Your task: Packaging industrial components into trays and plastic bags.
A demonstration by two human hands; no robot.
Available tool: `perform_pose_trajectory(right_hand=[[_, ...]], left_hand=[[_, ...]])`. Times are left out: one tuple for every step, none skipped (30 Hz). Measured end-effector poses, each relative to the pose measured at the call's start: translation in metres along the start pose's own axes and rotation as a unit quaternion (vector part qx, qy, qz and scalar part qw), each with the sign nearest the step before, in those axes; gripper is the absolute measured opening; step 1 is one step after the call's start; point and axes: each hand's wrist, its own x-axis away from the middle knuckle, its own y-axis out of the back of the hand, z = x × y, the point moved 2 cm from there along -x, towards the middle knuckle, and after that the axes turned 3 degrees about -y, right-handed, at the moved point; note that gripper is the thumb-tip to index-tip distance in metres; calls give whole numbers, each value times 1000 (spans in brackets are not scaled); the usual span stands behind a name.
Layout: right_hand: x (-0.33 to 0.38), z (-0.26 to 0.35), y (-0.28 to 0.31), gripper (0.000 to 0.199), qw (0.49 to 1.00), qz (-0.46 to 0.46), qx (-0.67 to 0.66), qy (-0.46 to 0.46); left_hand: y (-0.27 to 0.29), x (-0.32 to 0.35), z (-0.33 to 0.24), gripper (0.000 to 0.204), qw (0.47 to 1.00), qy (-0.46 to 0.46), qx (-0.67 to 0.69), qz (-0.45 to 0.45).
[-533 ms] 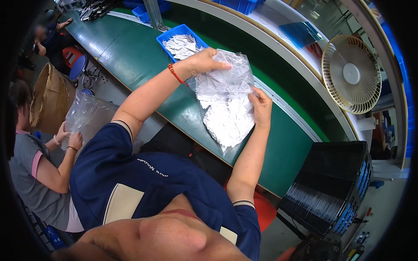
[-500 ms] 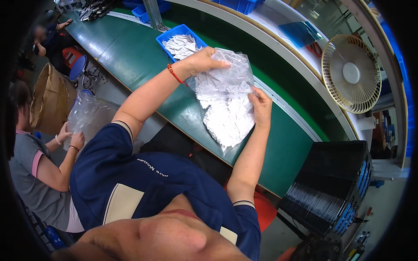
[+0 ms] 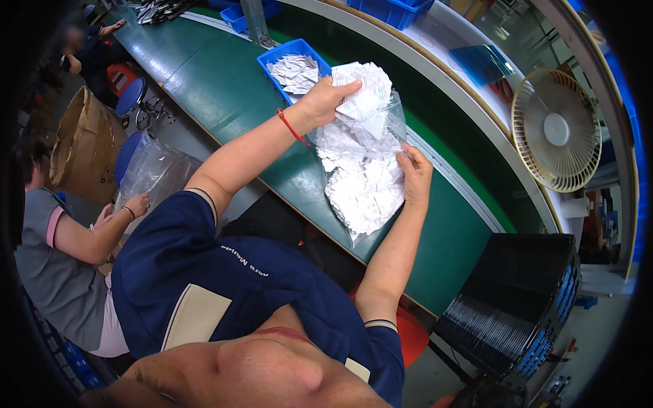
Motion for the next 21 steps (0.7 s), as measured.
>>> perform_pose_trajectory(right_hand=[[0, 0, 1, 23, 1000, 3, -2, 0], [0, 0, 2, 24, 1000, 2, 6, 0], [0, -1, 2, 26, 1000, 1, 13, -1], [0, 0, 0, 26, 1000, -1, 10, -2], [0, -2, 1, 26, 1000, 0, 10, -1], [0, -4, 3, 26, 1000, -2, 9, 0], [-1, -6, 4, 26, 1000, -3, 8, 0], [-1, -6, 4, 26, 1000, -3, 6, 1], [-2, -6, 4, 26, 1000, -2, 1, -2], [-2, -6, 2, 26, 1000, 4, -4, -3], [-3, -5, 1, 26, 1000, 3, -5, -3], [-3, -4, 0, 26, 1000, 4, -4, -7], [-2, -3, -1, 26, 1000, 6, -4, -11], [-2, -2, -2, 26, 1000, 8, -4, -11], [-2, -1, -4, 25, 1000, 6, -8, -11], [-2, 0, -4, 23, 1000, 1, -12, -12], [-1, -1, -3, 23, 1000, 0, -11, -11], [-1, -1, -3, 23, 1000, 1, -12, -8], [0, -1, -4, 24, 1000, 3, -12, -6], [0, -1, -3, 24, 1000, 3, -11, -7], [0, -1, -3, 25, 1000, 6, -9, -9]], left_hand=[[2, -2, -5, 27, 1000, -2, -2, -3], [4, -3, -11, 30, 999, 5, 35, -34], [8, -5, -16, 32, 995, 12, 72, -66], [19, -11, -21, 35, 994, 12, 90, -60], [23, -13, -29, 33, 992, 4, 95, -87], [31, -16, -37, 32, 988, 7, 103, -119], [40, -18, -46, 31, 982, 9, 111, -150], [50, -19, -55, 30, 974, 11, 103, -202], [62, -21, -65, 28, 963, 13, 94, -253], [90, -29, -69, 27, 965, -5, 109, -239], [98, -28, -75, 27, 961, -15, 100, -258], [108, -33, -78, 27, 950, -12, 75, -303], [121, -37, -78, 27, 936, -10, 51, -348], [130, -40, -79, 27, 941, 22, 3, -336], [138, -42, -78, 28, 944, 54, -44, -324], [132, -41, -78, 28, 943, 104, -39, -313], [127, -40, -81, 28, 944, 105, -39, -312], [121, -41, -83, 29, 944, 117, -89, -296], [116, -39, -86, 29, 941, 128, -139, -280], [110, -37, -90, 31, 943, 138, -131, -272], [106, -34, -93, 31, 943, 139, -130, -272]])
